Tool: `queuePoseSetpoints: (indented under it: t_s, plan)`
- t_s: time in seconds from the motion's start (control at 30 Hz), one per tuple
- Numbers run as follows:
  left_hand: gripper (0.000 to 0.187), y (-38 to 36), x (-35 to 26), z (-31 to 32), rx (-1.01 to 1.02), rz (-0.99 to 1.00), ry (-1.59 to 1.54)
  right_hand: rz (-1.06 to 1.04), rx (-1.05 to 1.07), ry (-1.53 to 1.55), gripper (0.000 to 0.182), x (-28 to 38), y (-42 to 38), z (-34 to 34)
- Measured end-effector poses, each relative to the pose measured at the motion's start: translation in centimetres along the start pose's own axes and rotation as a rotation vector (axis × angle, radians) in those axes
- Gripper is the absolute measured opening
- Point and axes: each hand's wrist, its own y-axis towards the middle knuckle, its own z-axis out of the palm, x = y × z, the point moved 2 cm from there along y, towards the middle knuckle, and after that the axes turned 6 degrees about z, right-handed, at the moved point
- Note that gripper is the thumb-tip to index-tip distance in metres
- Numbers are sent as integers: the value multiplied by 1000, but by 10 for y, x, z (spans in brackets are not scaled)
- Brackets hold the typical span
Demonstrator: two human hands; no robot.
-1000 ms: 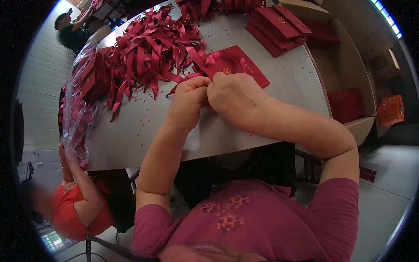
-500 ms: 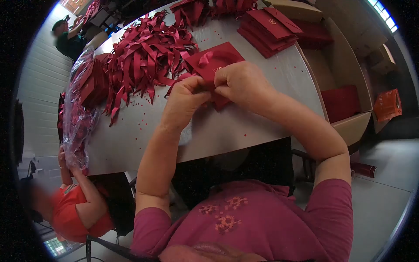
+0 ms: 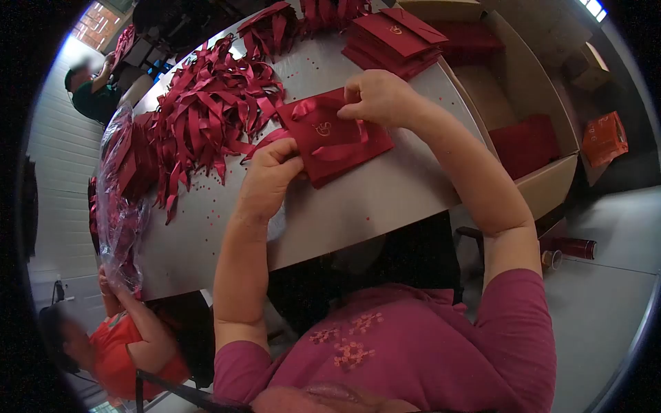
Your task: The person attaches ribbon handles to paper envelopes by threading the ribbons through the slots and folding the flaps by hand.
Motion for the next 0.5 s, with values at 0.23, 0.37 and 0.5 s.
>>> queuePoseSetpoints:
  t_s: [0.23,0.37,0.5]
  plan:
    - [20,0,5,-5,60,5,70,132,188,465,9,-13,10,7]
    - [15,-2,-3,-1,35,28,84,177,322,843,19,-24,18,11]
    - [17,-2,-3,-4,52,7,131,291,291,1050,35,-10,18,18]
